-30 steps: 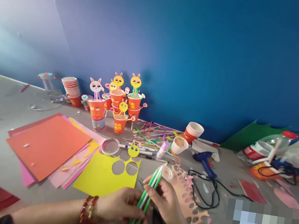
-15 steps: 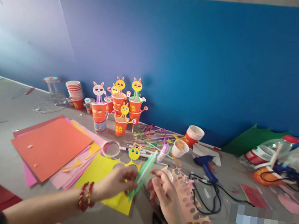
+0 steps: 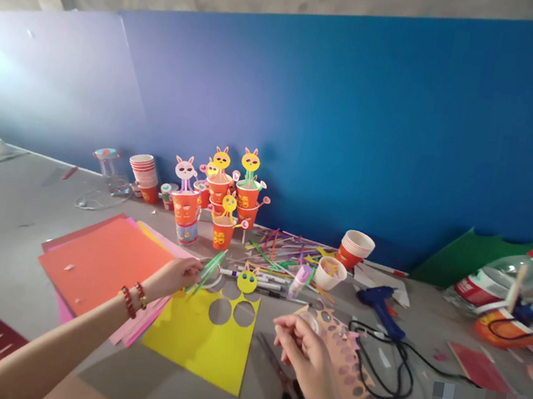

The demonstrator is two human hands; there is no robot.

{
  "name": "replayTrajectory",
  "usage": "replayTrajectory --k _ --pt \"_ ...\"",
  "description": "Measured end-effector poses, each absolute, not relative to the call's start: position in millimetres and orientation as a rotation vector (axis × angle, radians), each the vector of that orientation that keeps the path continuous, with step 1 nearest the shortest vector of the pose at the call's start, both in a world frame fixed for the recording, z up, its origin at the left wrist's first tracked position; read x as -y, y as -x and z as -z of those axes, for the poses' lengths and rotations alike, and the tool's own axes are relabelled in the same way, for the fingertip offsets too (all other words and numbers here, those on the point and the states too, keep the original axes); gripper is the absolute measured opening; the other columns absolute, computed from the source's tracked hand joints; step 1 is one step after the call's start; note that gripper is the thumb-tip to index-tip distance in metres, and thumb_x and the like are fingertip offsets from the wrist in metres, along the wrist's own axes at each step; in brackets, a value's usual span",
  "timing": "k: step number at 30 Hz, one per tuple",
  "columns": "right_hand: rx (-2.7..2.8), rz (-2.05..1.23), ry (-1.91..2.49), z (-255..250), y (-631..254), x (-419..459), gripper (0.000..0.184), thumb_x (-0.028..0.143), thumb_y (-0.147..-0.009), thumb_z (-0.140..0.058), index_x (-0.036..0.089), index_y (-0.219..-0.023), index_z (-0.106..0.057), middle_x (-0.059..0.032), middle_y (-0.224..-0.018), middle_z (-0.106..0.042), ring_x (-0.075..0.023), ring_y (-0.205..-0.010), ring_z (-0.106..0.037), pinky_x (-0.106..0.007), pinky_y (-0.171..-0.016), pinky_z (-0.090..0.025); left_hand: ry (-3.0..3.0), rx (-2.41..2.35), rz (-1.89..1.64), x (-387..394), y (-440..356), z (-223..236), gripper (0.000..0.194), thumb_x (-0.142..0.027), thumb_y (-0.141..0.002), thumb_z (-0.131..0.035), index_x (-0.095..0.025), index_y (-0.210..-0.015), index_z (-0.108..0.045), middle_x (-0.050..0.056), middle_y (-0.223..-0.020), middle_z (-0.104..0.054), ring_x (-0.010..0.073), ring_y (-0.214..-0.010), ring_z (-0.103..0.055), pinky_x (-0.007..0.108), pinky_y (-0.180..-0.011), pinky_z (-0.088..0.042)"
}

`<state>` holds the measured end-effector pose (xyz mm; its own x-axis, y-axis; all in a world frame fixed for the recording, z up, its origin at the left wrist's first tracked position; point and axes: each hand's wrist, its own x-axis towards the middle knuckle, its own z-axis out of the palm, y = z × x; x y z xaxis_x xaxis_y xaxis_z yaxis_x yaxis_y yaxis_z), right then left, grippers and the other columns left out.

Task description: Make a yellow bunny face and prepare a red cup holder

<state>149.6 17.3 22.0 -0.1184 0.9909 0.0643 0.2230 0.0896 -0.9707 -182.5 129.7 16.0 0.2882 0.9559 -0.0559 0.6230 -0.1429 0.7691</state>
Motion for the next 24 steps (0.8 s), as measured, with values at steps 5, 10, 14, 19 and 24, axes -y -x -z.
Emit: replayTrajectory --k 5,10,14,19,24 --pt "1.541 -1.105 1.28 -15 -151 -18 0.036 0.055 -0.094 -0.054 0.02 -0.091 -0.063 0.0007 -0.071 -0.057 -0.0136 -0.058 -0.053 -0.023 -0.054 -0.044 -2.011 -1.443 -0.509 -138 181 -23 0.024 -0.033 -0.078 -0.057 -0.016 -0.09 -0.07 0.001 -0.071 -0.061 0.0169 -0.064 -0.054 0.026 -0.06 -0.04" --pt "1.576 -1.109 1.296 -14 -151 -18 0.036 0.055 -0.094 -0.052 0.02 -0.092 -0.062 0.0006 -0.072 -0.057 -0.014 -0.06 -0.054 -0.022 -0.054 -0.044 -2.121 -1.584 -0.51 -138 182 -25 0.019 -0.032 -0.079 -0.059 -0.019 -0.086 -0.07 0.005 -0.081 -0.067 0.0204 -0.072 -0.059 0.028 -0.063 -0.04" --pt "1.599 -1.05 1.301 -21 -150 -17 0.032 0.049 -0.095 -0.053 0.02 -0.088 -0.063 0.0003 -0.071 -0.059 -0.0144 -0.061 -0.055 -0.022 -0.055 -0.043 -2.171 -1.684 -0.554 -132 184 -32 0.021 -0.037 -0.085 -0.055 -0.022 -0.085 -0.069 0.006 -0.08 -0.067 0.021 -0.067 -0.059 0.028 -0.057 -0.036" --pt "1.522 -1.074 1.286 -20 -144 -15 0.018 0.034 -0.093 -0.055 0.02 -0.083 -0.061 0.0018 -0.067 -0.06 -0.0129 -0.055 -0.055 -0.021 -0.052 -0.041 -2.359 -1.527 -0.675 -127 161 -62 0.025 -0.036 -0.093 -0.047 -0.025 -0.092 -0.07 0.005 -0.092 -0.07 0.0225 -0.079 -0.064 0.028 -0.067 -0.043" --pt "1.447 -1.189 1.171 -11 -138 -13 0.018 0.022 -0.086 -0.044 0.02 -0.076 -0.059 0.0001 -0.068 -0.063 -0.0117 -0.054 -0.054 -0.02 -0.051 -0.039 -2.565 -1.058 -0.839 -137 76 -112 0.026 -0.032 -0.098 -0.044 -0.023 -0.103 -0.069 0.005 -0.098 -0.071 0.0199 -0.084 -0.067 0.026 -0.07 -0.047"
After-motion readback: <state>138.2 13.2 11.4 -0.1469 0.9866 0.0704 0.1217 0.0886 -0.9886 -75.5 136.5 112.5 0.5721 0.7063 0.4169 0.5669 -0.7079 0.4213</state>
